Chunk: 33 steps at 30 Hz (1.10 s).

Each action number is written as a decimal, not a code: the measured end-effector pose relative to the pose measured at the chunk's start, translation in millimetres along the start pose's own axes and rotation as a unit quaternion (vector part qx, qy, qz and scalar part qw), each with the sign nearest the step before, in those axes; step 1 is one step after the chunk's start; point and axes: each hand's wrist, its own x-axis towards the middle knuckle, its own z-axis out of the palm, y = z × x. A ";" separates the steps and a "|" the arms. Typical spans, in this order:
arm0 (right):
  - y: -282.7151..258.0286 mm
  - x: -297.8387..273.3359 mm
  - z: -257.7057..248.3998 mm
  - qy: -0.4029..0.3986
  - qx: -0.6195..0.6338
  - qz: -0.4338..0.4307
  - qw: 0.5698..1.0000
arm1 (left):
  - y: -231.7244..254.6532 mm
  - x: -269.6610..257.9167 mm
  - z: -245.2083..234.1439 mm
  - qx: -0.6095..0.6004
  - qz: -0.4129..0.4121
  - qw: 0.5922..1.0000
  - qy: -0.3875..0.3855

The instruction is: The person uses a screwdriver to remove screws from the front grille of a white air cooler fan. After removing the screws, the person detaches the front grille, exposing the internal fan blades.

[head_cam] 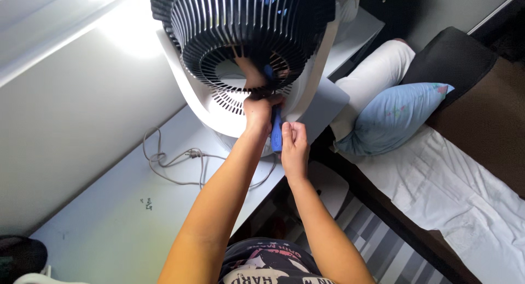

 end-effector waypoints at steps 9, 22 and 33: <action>-6.0 1.3 -40.5 -0.236 0.319 0.229 0.889 | -12.3 19.8 -11.9 0.019 -0.015 1.000 -0.019; -4.1 -11.4 -15.1 -0.153 0.205 0.144 0.956 | 9.8 -4.9 4.5 0.154 -0.024 0.987 0.035; 6.7 0.5 -35.5 -0.124 0.219 0.152 0.956 | -5.5 -10.5 8.1 0.375 0.080 0.923 0.017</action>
